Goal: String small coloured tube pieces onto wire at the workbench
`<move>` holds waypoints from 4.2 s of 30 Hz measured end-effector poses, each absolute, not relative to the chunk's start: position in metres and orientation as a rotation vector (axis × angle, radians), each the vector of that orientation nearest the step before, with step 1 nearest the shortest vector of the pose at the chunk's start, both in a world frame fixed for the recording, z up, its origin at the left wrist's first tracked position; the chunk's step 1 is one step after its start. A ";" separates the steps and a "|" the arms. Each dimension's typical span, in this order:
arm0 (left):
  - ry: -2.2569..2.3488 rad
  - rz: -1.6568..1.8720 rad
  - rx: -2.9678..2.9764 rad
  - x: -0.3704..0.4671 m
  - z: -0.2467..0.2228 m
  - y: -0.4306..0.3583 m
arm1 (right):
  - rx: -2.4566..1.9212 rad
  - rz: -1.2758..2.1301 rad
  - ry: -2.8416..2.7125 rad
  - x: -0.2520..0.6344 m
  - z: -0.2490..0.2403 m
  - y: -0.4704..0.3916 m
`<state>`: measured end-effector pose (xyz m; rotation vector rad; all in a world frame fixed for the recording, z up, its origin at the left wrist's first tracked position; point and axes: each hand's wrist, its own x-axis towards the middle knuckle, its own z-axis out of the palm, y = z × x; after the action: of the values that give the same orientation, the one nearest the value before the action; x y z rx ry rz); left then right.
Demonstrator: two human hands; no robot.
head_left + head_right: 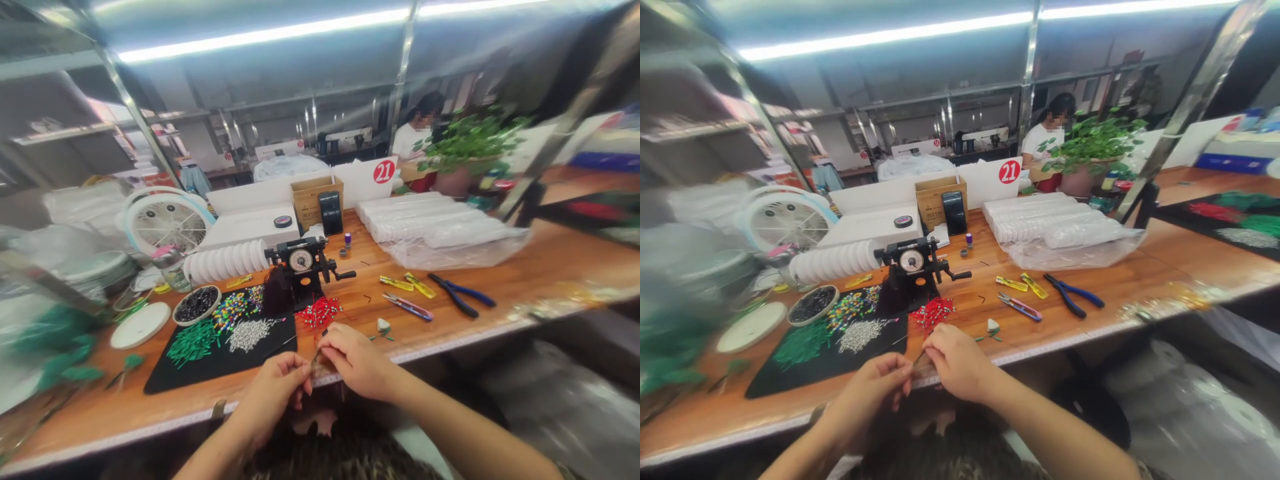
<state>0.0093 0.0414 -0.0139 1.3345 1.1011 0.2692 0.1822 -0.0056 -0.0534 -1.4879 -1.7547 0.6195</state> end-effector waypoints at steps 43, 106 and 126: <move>1.139 0.404 1.302 0.011 -0.009 0.044 | -1.436 0.516 -1.730 0.169 -0.061 -0.011; 0.985 0.303 1.265 0.025 -0.022 0.046 | -1.584 0.822 -1.682 0.181 -0.036 -0.017; 1.076 0.406 1.159 0.009 -0.022 0.035 | -1.417 0.722 -1.555 0.180 -0.052 -0.011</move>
<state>0.0092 0.0351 -0.0219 1.1592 1.0755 0.4063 0.1801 -0.0112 -0.0520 -1.4172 -1.5553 0.7217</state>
